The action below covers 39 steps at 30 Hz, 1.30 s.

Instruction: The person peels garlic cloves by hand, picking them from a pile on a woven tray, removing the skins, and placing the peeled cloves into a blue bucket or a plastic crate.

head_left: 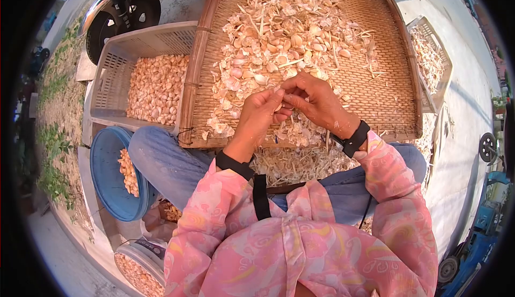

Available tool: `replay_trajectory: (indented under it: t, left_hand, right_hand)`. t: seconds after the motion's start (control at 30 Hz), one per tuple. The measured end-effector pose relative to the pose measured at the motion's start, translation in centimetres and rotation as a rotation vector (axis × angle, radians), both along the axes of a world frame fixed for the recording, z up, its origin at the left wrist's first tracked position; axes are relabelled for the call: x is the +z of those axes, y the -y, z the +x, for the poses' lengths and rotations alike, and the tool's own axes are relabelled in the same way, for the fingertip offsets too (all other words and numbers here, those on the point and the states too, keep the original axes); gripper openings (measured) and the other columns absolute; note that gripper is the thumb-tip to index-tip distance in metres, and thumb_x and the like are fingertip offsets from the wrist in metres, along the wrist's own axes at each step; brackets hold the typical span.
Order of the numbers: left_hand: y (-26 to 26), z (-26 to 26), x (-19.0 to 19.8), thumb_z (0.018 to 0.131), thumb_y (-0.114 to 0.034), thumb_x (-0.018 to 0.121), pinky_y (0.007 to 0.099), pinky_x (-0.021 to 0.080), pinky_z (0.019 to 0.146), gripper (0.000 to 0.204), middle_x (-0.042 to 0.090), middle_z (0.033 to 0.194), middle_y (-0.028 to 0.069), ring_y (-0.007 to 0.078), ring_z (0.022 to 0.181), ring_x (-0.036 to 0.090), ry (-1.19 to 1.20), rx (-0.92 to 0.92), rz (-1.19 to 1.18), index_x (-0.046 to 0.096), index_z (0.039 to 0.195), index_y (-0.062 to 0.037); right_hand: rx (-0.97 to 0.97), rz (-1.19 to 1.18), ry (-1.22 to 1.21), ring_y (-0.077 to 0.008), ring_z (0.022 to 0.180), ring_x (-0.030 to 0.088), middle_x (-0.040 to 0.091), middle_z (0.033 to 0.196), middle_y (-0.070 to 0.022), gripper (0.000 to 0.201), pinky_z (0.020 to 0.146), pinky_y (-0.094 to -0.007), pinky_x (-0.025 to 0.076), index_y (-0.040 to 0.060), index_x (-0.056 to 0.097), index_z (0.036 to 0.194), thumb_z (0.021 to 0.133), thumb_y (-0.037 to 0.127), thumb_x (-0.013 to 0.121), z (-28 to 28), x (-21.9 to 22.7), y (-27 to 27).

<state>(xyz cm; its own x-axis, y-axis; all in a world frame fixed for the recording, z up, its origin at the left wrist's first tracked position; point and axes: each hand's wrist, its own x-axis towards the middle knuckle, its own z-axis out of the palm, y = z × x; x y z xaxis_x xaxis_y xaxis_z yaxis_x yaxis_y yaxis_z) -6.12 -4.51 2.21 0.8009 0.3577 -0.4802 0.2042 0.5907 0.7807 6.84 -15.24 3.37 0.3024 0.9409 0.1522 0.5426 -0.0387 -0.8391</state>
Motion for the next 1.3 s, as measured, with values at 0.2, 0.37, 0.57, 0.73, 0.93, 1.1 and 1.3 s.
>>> replay_trajectory:
  t: [0.2, 0.37, 0.57, 0.73, 0.93, 1.1, 1.3]
  left_hand:
    - [0.3, -1.1, -0.5, 0.089, -0.018, 0.058, 0.0173, 0.045, 0.060, 0.017, 0.060, 0.080, 0.0046, 0.0070, 0.062, 0.051, 0.214, 0.071, 0.085, 0.056, 0.096, -0.0019]
    - [1.2, -1.6, 1.3, 0.088, -0.014, 0.058, 0.0188, 0.045, 0.060, 0.015, 0.061, 0.080, 0.0071, 0.0088, 0.065, 0.052, 0.448, 0.265, -0.248, 0.056, 0.095, 0.0002]
    - [-2.4, -3.6, 2.8, 0.089, -0.012, 0.055, 0.0183, 0.046, 0.061, 0.018, 0.058, 0.085, 0.0095, 0.0113, 0.069, 0.053, 0.409, 0.281, -0.297, 0.055, 0.100, 0.0021]
    - [-12.9, -7.7, 5.0, 0.088, -0.014, 0.055, 0.0265, 0.045, 0.079, 0.029, 0.057, 0.103, 0.0119, 0.0149, 0.090, 0.055, -0.099, 0.468, 0.601, 0.054, 0.112, 0.0016]
    - [-10.2, -6.2, 4.3, 0.089, -0.019, 0.055, 0.0287, 0.044, 0.082, 0.040, 0.055, 0.111, 0.0130, 0.0162, 0.091, 0.057, -0.137, 0.106, 0.928, 0.047, 0.122, 0.0025]
    - [-3.5, -1.9, -1.5, 0.094, -0.026, 0.047, 0.0308, 0.045, 0.060, 0.032, 0.058, 0.084, 0.0141, 0.0211, 0.067, 0.057, -0.138, -0.080, 0.889, 0.050, 0.111, 0.0004]
    - [1.1, -0.6, -0.8, 0.094, -0.022, 0.043, 0.0388, 0.040, 0.052, 0.024, 0.051, 0.061, 0.0146, 0.0315, 0.055, 0.051, -0.012, 0.003, 0.935, 0.050, 0.086, -0.0011]
  right_hand:
    - [0.006, 0.061, -0.459, -0.0097, 0.072, 0.056, 0.055, 0.083, -0.0027, 0.013, 0.066, -0.0234, 0.046, 0.0018, 0.054, 0.095, 0.084, 0.004, 0.060, -1.1, 0.5, 0.4]
    - [-0.030, 0.019, -0.688, -0.0051, 0.071, 0.053, 0.053, 0.083, 0.0009, 0.010, 0.064, -0.0207, 0.045, 0.0009, 0.054, 0.091, 0.082, -0.001, 0.057, -0.4, -0.3, 0.6]
    - [0.046, 0.048, 0.157, -0.0342, 0.076, 0.056, 0.057, 0.083, -0.0124, 0.011, 0.069, -0.0385, 0.045, 0.0044, 0.058, 0.087, 0.077, 0.003, 0.055, -0.4, -1.5, 0.2]
    - [-0.142, -0.156, 0.240, -0.0355, 0.083, 0.057, 0.059, 0.087, -0.0176, 0.016, 0.071, -0.0415, 0.045, 0.0033, 0.059, 0.094, 0.081, 0.013, 0.055, 0.1, -1.0, -2.8]
    - [-0.016, -0.299, 0.525, -0.0372, 0.076, 0.059, 0.060, 0.077, -0.0176, 0.015, 0.065, -0.0440, 0.047, 0.0012, 0.057, 0.087, 0.077, 0.013, 0.057, 0.5, -3.6, -7.2]
    - [0.034, -0.093, 0.284, -0.0290, 0.068, 0.057, 0.058, 0.075, -0.0133, 0.011, 0.061, -0.0359, 0.045, 0.0013, 0.055, 0.087, 0.077, 0.005, 0.060, -1.4, -0.1, -4.5]
    - [-0.047, -0.080, -0.667, -0.0052, 0.069, 0.055, 0.059, 0.079, -0.0005, 0.008, 0.060, -0.0208, 0.047, 0.0012, 0.055, 0.089, 0.084, 0.001, 0.061, -1.2, -1.1, -0.1]
